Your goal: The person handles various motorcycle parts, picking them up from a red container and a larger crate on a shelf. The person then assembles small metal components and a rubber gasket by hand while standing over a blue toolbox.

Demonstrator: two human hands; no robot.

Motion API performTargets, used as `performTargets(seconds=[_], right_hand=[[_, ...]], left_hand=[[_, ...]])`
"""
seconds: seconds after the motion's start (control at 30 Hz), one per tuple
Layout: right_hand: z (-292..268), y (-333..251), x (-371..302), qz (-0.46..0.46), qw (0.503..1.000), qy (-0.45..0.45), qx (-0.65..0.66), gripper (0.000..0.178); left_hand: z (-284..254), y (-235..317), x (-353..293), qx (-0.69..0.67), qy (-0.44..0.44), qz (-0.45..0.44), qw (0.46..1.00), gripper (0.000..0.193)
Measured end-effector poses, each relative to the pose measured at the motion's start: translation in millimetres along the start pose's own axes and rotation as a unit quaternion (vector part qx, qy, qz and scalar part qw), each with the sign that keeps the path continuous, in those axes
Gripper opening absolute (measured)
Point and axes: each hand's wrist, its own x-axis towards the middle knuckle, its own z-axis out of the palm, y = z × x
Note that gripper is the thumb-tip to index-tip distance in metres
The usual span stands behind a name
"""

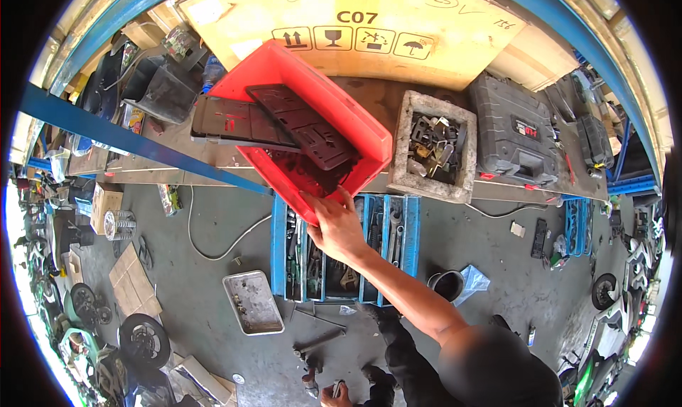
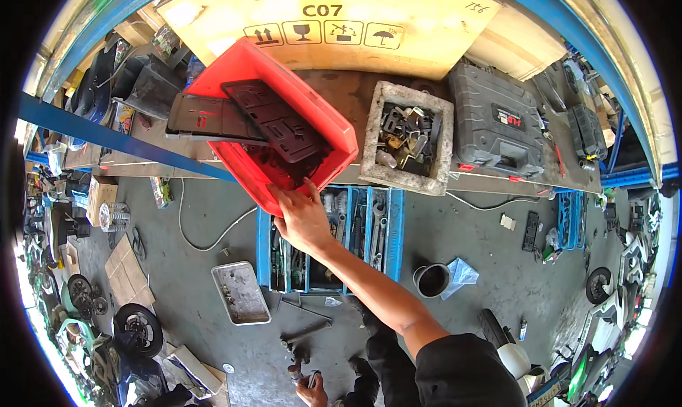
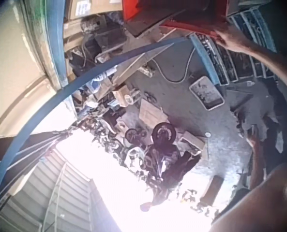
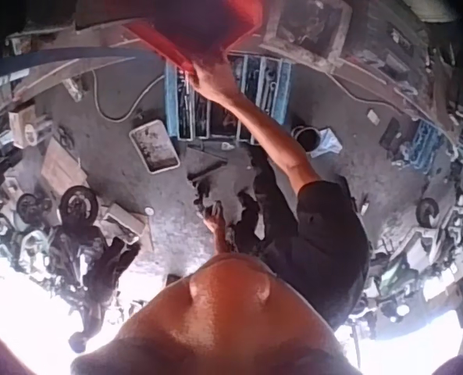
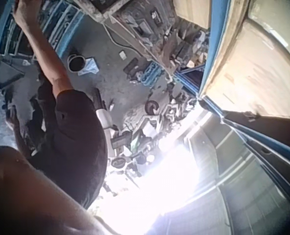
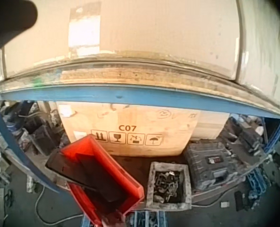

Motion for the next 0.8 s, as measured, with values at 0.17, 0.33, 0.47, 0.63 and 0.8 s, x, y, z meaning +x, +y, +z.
performTargets(seconds=[0.17,0.33,0.47,0.63,0.8], right_hand=[[-5,9,-4,-0.027,0.999,-0.018,-0.026,0.063],[-37,11,1,-0.061,0.981,0.011,0.181,0.045],[-103,52,-11,0.179,0.941,0.180,0.222,0.023],[-152,182,-23,0.230,0.953,0.175,-0.088,0.035],[-150,189,-16,0.219,0.968,0.095,-0.083,0.046]], left_hand=[[7,-6,2,0.085,-0.072,-0.007,0.994,0.041],[17,21,-1,-0.002,-0.022,0.039,0.999,0.042],[-5,5,26,0.139,-0.032,0.100,0.985,0.042],[-6,-3,44,0.114,-0.030,0.104,0.988,0.045],[-6,-22,47,0.204,-0.006,0.121,0.971,0.045]])
